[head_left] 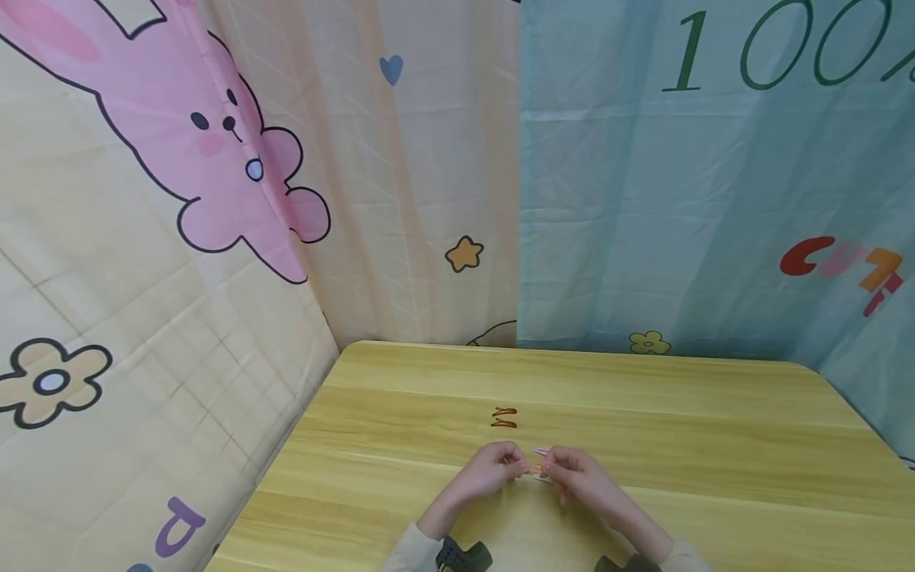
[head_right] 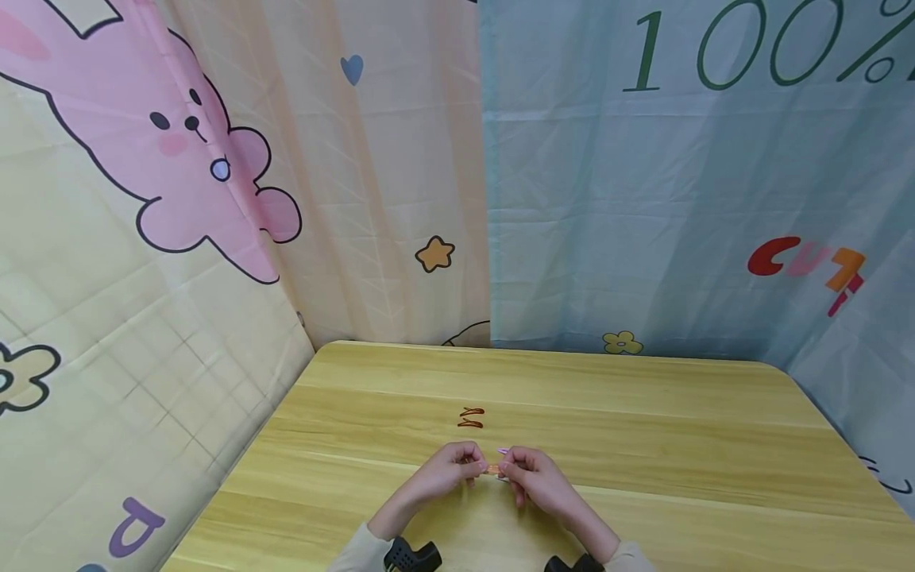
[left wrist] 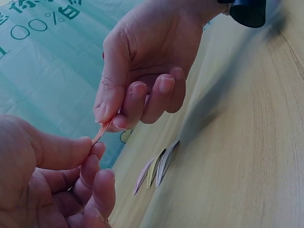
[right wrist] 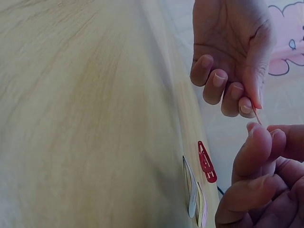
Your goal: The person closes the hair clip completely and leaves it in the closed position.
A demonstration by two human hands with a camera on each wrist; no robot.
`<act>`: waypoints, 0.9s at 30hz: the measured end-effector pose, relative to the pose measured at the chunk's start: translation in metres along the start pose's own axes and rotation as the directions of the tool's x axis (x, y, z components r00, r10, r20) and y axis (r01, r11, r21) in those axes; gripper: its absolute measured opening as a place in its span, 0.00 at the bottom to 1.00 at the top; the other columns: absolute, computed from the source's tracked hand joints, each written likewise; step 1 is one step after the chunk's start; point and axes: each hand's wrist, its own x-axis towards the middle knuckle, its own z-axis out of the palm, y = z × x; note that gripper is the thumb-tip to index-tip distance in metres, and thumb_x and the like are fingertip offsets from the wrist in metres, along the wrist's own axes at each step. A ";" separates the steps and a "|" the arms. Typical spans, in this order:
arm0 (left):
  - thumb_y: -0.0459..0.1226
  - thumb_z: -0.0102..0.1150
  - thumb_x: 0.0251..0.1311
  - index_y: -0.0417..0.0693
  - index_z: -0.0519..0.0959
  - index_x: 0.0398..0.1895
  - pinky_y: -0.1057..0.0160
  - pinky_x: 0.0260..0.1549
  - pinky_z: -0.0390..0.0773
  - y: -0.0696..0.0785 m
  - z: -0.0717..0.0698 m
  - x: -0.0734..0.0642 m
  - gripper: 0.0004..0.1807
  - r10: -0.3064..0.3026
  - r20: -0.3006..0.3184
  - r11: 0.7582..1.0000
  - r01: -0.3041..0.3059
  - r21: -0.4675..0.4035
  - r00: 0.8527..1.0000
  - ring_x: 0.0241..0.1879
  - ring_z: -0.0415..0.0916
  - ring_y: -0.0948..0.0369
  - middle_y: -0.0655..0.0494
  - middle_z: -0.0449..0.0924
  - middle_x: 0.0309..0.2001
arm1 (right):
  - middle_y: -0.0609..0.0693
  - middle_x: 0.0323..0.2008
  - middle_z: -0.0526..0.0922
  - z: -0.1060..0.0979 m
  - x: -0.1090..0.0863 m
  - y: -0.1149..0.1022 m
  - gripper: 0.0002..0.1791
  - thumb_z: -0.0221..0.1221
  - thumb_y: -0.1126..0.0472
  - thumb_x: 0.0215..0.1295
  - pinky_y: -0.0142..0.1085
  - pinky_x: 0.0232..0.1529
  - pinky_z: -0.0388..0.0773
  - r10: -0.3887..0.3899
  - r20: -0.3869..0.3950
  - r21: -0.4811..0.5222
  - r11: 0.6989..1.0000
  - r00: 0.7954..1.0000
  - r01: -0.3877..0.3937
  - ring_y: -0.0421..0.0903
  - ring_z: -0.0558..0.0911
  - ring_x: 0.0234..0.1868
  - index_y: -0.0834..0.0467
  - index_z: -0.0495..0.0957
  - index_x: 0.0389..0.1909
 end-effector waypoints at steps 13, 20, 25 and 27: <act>0.32 0.56 0.62 0.39 0.77 0.29 0.66 0.23 0.67 0.000 -0.003 0.001 0.05 0.007 0.013 1.000 -0.007 -0.021 1.000 0.26 0.73 0.57 0.58 0.72 0.25 | 0.50 0.19 0.73 -0.002 0.003 0.005 0.18 0.55 0.57 0.68 0.28 0.18 0.65 0.007 0.012 0.058 0.998 1.000 -0.007 0.38 0.68 0.17 0.72 0.72 0.35; 0.32 0.54 0.64 0.37 0.77 0.31 0.65 0.23 0.65 0.001 -0.003 0.000 0.06 -0.007 0.012 0.999 0.007 -0.038 1.000 0.26 0.71 0.59 0.57 0.73 0.26 | 0.49 0.18 0.72 -0.002 0.003 0.003 0.16 0.53 0.58 0.69 0.28 0.18 0.64 0.023 0.039 0.100 0.995 0.999 -0.027 0.39 0.67 0.18 0.70 0.73 0.37; 0.30 0.53 0.64 0.33 0.76 0.31 0.66 0.23 0.64 0.011 -0.003 -0.005 0.07 -0.013 -0.004 1.000 0.013 -0.005 1.000 0.27 0.71 0.55 0.55 0.72 0.25 | 0.48 0.18 0.72 -0.001 0.002 0.002 0.14 0.53 0.59 0.68 0.27 0.19 0.64 0.024 0.032 0.086 0.996 0.999 -0.027 0.39 0.68 0.18 0.70 0.73 0.36; 0.30 0.53 0.64 0.33 0.76 0.31 0.66 0.23 0.64 0.012 -0.002 -0.005 0.07 -0.016 -0.006 1.000 0.016 0.004 1.000 0.27 0.71 0.56 0.56 0.71 0.25 | 0.48 0.19 0.72 -0.001 0.002 0.002 0.14 0.53 0.60 0.68 0.28 0.19 0.65 0.019 0.029 0.077 0.997 0.999 -0.022 0.39 0.68 0.18 0.70 0.73 0.36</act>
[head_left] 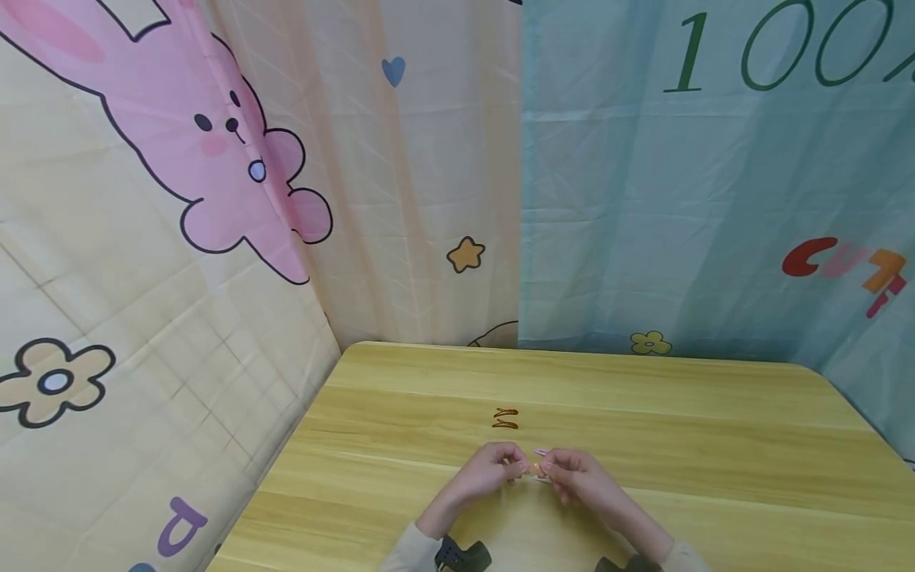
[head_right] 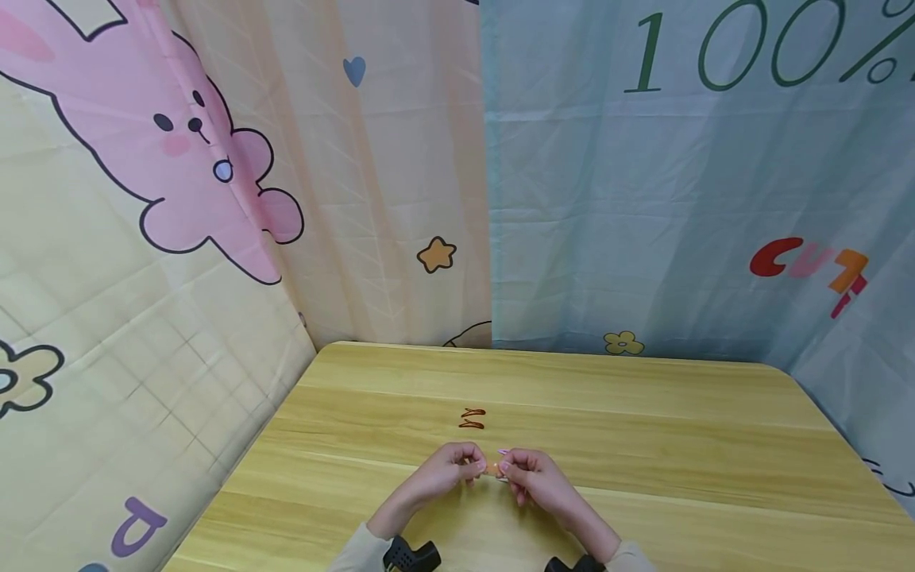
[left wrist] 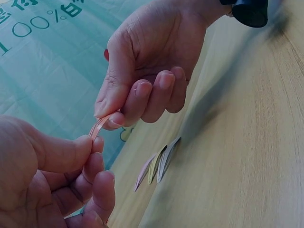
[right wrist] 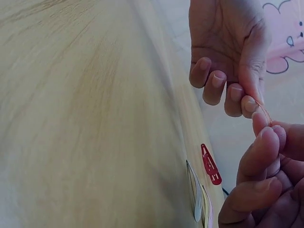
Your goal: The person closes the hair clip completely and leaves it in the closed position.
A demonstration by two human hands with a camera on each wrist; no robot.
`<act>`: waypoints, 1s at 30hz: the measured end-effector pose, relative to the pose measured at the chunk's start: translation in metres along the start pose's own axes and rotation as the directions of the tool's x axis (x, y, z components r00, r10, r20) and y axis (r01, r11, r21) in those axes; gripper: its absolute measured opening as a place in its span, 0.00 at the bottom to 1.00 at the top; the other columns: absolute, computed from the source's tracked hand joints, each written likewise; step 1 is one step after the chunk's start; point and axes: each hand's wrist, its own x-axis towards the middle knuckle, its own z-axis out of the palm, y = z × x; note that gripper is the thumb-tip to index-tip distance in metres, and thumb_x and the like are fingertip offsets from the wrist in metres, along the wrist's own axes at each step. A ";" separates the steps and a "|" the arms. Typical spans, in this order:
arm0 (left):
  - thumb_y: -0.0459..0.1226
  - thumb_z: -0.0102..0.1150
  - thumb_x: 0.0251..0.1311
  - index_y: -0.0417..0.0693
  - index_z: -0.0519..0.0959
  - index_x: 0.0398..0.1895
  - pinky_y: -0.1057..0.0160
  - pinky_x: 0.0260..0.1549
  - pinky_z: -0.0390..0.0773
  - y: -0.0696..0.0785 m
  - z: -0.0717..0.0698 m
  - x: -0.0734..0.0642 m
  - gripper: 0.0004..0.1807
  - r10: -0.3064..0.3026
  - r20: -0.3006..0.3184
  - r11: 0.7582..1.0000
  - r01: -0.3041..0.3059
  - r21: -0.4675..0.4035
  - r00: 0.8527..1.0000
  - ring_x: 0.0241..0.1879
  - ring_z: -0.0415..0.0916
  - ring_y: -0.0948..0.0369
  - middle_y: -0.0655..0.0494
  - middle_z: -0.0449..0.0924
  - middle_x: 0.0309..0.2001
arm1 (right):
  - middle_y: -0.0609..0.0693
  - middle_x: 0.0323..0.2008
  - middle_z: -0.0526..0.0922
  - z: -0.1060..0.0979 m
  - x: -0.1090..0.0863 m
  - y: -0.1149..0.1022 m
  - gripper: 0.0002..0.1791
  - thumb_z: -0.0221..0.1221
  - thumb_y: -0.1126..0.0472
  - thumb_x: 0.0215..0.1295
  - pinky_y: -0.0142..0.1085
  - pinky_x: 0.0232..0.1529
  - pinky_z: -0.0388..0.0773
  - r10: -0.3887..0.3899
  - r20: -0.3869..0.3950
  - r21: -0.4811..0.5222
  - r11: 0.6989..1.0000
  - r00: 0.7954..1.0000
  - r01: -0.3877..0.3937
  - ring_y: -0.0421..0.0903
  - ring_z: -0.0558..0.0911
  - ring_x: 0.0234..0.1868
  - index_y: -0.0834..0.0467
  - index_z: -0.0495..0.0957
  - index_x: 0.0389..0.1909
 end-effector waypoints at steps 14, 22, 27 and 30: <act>0.36 0.58 0.62 0.45 0.78 0.27 0.69 0.18 0.68 -0.015 -0.002 0.004 0.07 0.026 -0.008 0.995 -0.025 0.097 1.000 0.23 0.72 0.61 0.60 0.74 0.24 | 0.49 0.19 0.73 0.003 0.001 0.003 0.15 0.53 0.57 0.68 0.29 0.20 0.67 -0.008 -0.032 -0.087 0.996 0.999 0.005 0.40 0.70 0.18 0.68 0.75 0.35; 0.35 0.58 0.62 0.44 0.78 0.28 0.68 0.19 0.68 -0.012 -0.002 0.000 0.06 0.035 -0.029 0.992 -0.031 0.125 0.999 0.23 0.72 0.59 0.58 0.74 0.24 | 0.49 0.19 0.73 0.003 0.000 0.003 0.15 0.51 0.58 0.70 0.27 0.17 0.64 -0.014 -0.026 -0.102 0.995 1.000 0.012 0.39 0.67 0.17 0.68 0.76 0.36; 0.35 0.57 0.63 0.43 0.78 0.28 0.69 0.19 0.68 -0.011 -0.003 0.000 0.06 0.030 -0.028 0.994 -0.027 0.110 0.999 0.23 0.72 0.59 0.58 0.74 0.25 | 0.50 0.18 0.73 0.003 0.001 0.003 0.17 0.54 0.54 0.69 0.30 0.19 0.67 -0.015 -0.057 -0.139 0.990 0.998 0.007 0.40 0.69 0.17 0.67 0.75 0.34; 0.34 0.57 0.63 0.43 0.78 0.29 0.69 0.18 0.68 -0.010 -0.003 -0.001 0.06 0.027 -0.027 0.995 -0.024 0.096 0.999 0.22 0.71 0.60 0.58 0.73 0.25 | 0.50 0.17 0.72 0.002 0.002 0.003 0.16 0.57 0.53 0.67 0.32 0.20 0.69 -0.010 -0.093 -0.154 0.988 0.996 -0.005 0.42 0.70 0.18 0.65 0.76 0.34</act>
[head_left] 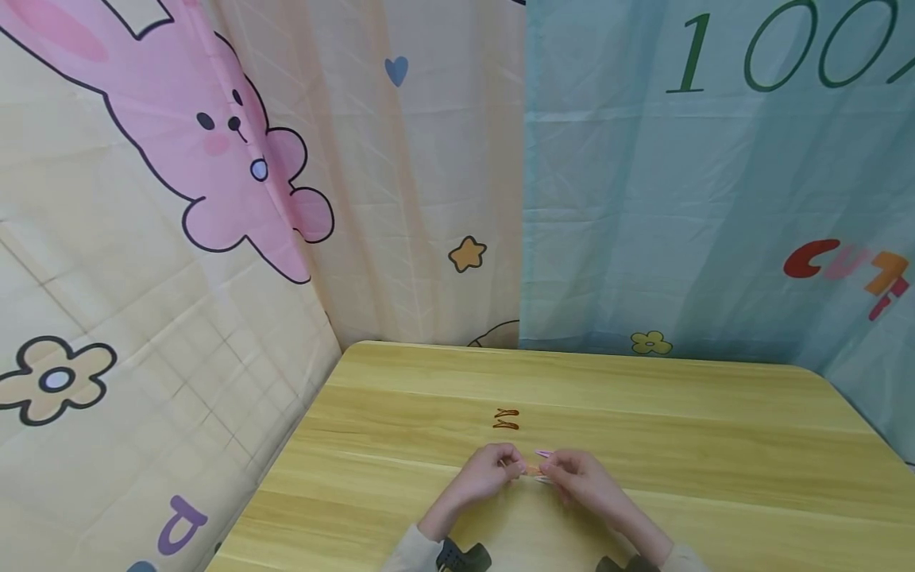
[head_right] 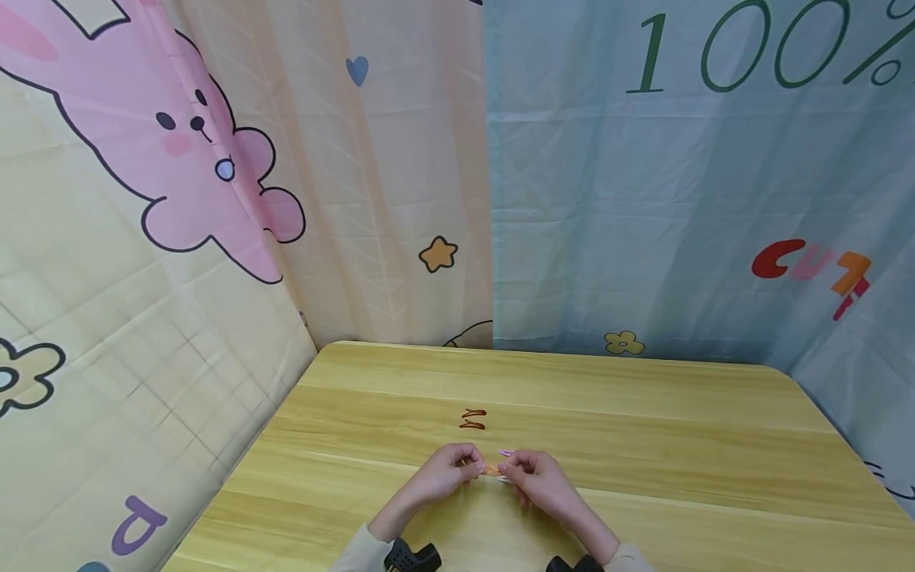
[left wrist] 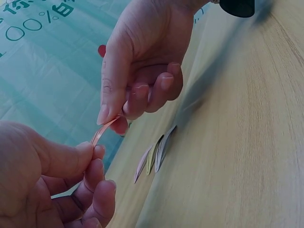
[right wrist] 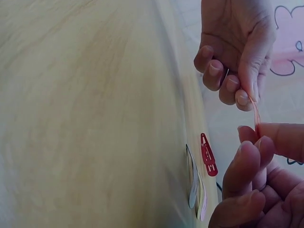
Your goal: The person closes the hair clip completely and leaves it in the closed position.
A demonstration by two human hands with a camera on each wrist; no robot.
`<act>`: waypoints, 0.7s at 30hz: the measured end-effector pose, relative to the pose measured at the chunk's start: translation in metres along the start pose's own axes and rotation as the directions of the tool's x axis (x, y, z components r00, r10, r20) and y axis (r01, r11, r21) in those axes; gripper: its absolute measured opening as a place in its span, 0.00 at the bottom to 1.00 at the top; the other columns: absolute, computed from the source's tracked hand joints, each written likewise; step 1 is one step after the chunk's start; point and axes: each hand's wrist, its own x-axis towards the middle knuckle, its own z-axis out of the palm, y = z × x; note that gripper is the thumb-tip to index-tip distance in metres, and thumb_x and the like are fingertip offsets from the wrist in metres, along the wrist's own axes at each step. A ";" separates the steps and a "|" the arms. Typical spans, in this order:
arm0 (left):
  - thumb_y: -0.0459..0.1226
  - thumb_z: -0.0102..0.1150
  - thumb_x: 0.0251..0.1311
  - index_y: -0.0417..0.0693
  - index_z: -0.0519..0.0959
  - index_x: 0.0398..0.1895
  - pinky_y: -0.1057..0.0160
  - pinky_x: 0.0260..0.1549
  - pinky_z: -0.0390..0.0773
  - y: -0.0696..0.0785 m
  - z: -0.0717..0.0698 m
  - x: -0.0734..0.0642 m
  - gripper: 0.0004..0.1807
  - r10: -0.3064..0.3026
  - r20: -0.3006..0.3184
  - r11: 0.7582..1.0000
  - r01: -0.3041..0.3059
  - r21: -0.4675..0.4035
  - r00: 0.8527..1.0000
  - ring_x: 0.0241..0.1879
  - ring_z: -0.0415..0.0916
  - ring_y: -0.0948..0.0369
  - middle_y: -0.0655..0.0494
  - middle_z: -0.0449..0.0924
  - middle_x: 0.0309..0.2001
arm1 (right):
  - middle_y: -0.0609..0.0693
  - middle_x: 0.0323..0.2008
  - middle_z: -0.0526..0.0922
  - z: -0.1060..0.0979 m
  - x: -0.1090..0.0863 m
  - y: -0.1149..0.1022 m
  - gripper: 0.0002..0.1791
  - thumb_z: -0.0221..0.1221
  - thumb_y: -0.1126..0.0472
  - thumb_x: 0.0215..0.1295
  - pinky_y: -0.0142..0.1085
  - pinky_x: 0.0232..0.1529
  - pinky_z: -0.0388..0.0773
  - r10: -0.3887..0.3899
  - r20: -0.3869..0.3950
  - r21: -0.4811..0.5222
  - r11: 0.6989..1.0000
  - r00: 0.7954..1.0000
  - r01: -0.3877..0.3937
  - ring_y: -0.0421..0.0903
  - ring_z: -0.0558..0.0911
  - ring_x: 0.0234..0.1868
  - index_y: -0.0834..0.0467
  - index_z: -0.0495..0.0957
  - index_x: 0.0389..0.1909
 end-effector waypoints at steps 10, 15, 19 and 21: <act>0.35 0.57 0.63 0.45 0.78 0.28 0.69 0.18 0.69 -0.003 0.002 0.002 0.06 0.001 -0.015 1.000 0.000 0.005 1.000 0.21 0.71 0.61 0.61 0.73 0.24 | 0.49 0.18 0.72 -0.003 0.002 -0.001 0.16 0.60 0.51 0.64 0.34 0.18 0.70 0.043 -0.041 -0.025 0.999 0.998 -0.044 0.43 0.71 0.18 0.62 0.76 0.35; 0.35 0.57 0.63 0.45 0.78 0.29 0.68 0.18 0.69 -0.007 0.003 0.003 0.06 0.008 -0.025 0.999 -0.007 0.036 1.000 0.21 0.71 0.62 0.60 0.73 0.24 | 0.48 0.17 0.71 -0.004 0.002 -0.002 0.15 0.58 0.53 0.66 0.34 0.22 0.70 0.039 -0.019 0.002 0.999 0.999 -0.039 0.43 0.71 0.18 0.63 0.75 0.36; 0.36 0.57 0.63 0.46 0.79 0.30 0.68 0.17 0.69 -0.008 0.004 0.003 0.06 0.014 -0.035 0.998 -0.011 0.064 0.999 0.19 0.70 0.65 0.60 0.74 0.24 | 0.48 0.17 0.71 -0.006 0.004 0.000 0.15 0.57 0.54 0.67 0.37 0.28 0.70 0.027 0.010 0.021 0.999 1.000 -0.027 0.43 0.71 0.18 0.65 0.75 0.38; 0.37 0.57 0.64 0.46 0.79 0.30 0.68 0.16 0.69 -0.008 0.004 0.003 0.06 0.014 -0.039 0.997 -0.011 0.076 0.999 0.18 0.69 0.66 0.60 0.75 0.24 | 0.48 0.17 0.70 -0.008 0.005 0.002 0.15 0.56 0.55 0.67 0.39 0.31 0.70 0.021 0.025 0.028 0.999 0.999 -0.022 0.43 0.71 0.19 0.66 0.75 0.38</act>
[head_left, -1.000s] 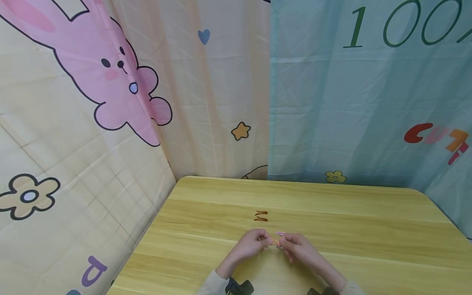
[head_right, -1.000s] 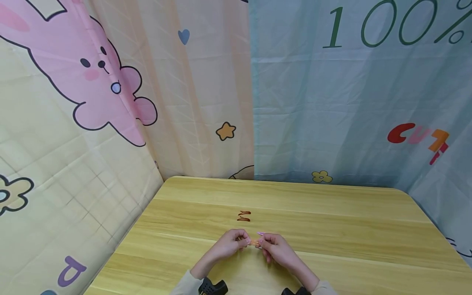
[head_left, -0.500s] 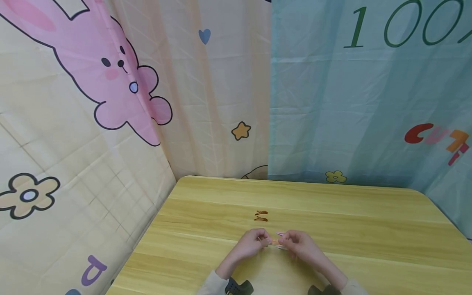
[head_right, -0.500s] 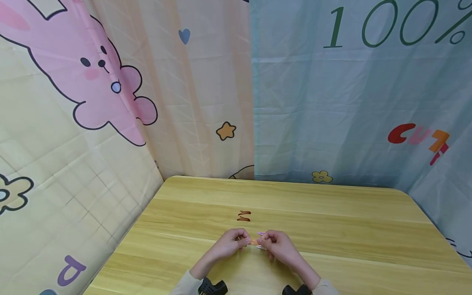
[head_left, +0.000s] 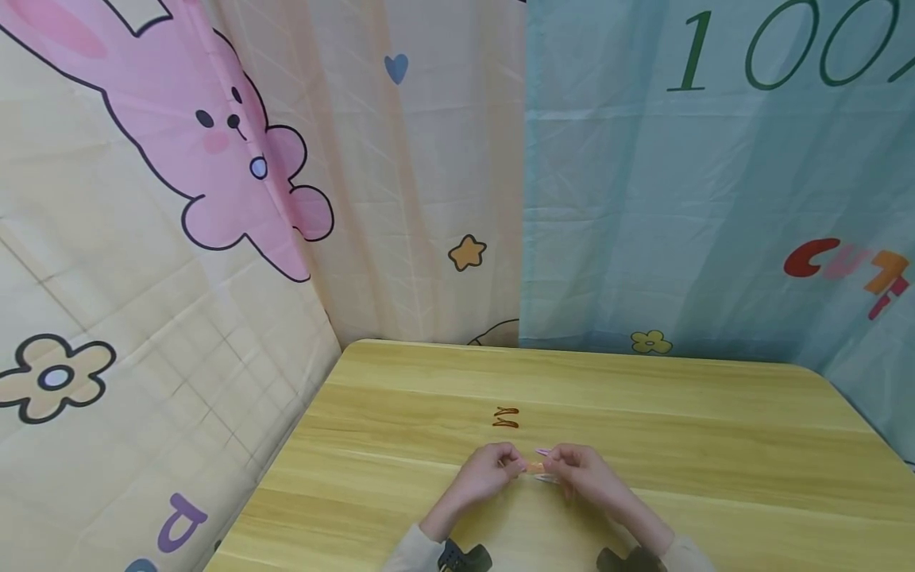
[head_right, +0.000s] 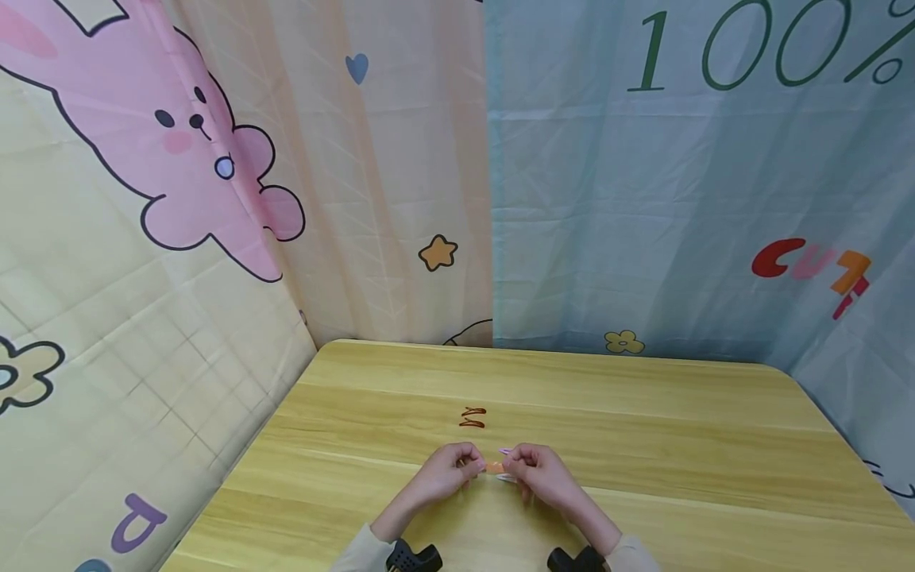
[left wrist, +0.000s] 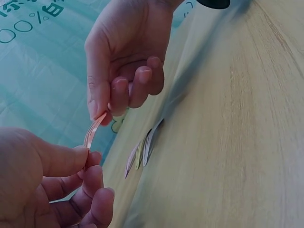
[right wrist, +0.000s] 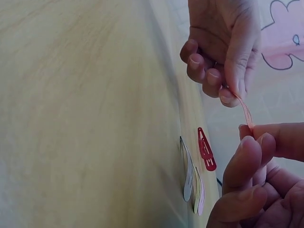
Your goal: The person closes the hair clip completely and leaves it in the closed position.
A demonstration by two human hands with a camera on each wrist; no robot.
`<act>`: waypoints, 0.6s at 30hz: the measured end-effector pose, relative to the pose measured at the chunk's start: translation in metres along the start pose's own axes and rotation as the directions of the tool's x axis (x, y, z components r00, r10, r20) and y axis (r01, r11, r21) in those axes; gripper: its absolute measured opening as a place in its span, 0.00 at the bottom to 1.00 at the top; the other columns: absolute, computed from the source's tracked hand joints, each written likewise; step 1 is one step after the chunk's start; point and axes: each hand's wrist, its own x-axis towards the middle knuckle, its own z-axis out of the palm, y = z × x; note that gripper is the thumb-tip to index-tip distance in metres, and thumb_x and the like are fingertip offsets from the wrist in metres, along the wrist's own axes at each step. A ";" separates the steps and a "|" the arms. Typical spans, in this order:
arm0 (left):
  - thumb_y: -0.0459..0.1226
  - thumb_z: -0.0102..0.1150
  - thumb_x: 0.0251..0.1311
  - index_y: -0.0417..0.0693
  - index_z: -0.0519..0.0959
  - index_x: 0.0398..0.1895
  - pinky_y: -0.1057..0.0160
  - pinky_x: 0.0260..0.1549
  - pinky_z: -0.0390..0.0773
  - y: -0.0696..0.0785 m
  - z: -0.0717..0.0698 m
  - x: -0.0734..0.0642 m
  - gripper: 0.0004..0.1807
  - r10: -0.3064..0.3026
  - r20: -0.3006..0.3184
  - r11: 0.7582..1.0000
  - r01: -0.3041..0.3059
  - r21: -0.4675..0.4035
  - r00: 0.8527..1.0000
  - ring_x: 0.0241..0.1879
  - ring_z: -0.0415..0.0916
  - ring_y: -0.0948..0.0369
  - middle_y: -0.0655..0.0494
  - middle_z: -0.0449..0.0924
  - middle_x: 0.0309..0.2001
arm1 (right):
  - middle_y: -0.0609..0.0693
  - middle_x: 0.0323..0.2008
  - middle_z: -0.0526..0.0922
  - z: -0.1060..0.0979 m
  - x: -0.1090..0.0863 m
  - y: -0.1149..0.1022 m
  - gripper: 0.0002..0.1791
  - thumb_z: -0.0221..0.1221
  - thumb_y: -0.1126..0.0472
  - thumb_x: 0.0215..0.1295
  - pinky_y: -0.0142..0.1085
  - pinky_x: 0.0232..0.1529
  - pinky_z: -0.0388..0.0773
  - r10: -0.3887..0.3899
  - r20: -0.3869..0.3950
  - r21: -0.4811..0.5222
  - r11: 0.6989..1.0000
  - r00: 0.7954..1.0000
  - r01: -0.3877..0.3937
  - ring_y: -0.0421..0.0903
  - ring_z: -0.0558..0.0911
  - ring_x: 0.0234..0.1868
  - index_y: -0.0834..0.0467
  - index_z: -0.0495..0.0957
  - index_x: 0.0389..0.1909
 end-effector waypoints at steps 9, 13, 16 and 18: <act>0.44 0.57 0.64 0.47 0.80 0.35 0.67 0.23 0.71 -0.006 -0.003 -0.004 0.10 0.009 -0.032 0.989 -0.005 0.151 0.999 0.23 0.69 0.68 0.66 0.75 0.27 | 0.50 0.18 0.73 -0.008 0.008 0.001 0.14 0.54 0.58 0.68 0.35 0.24 0.71 -0.003 -0.028 -0.008 1.000 1.000 0.003 0.43 0.72 0.19 0.67 0.76 0.38; 0.45 0.57 0.64 0.47 0.81 0.34 0.67 0.25 0.70 -0.010 -0.005 -0.005 0.11 0.009 -0.034 0.982 -0.002 0.190 0.999 0.23 0.69 0.68 0.67 0.74 0.26 | 0.50 0.17 0.71 -0.011 0.013 0.000 0.12 0.55 0.60 0.67 0.34 0.21 0.70 0.012 -0.089 -0.004 1.000 0.996 -0.012 0.43 0.70 0.18 0.68 0.77 0.38; 0.44 0.57 0.64 0.48 0.81 0.34 0.67 0.24 0.69 -0.011 -0.006 -0.005 0.10 0.007 -0.036 0.981 0.000 0.194 0.999 0.22 0.69 0.69 0.68 0.74 0.25 | 0.50 0.17 0.71 -0.013 0.016 -0.001 0.12 0.55 0.61 0.67 0.34 0.18 0.68 0.016 -0.142 -0.014 1.000 0.990 -0.019 0.43 0.69 0.17 0.68 0.77 0.37; 0.44 0.57 0.63 0.49 0.81 0.33 0.67 0.23 0.69 -0.011 -0.007 -0.006 0.10 0.007 -0.039 0.981 0.000 0.196 0.999 0.21 0.68 0.69 0.68 0.74 0.25 | 0.51 0.17 0.71 -0.015 0.019 0.000 0.11 0.55 0.62 0.67 0.33 0.18 0.67 0.017 -0.185 -0.037 0.999 0.983 -0.025 0.44 0.69 0.17 0.68 0.77 0.36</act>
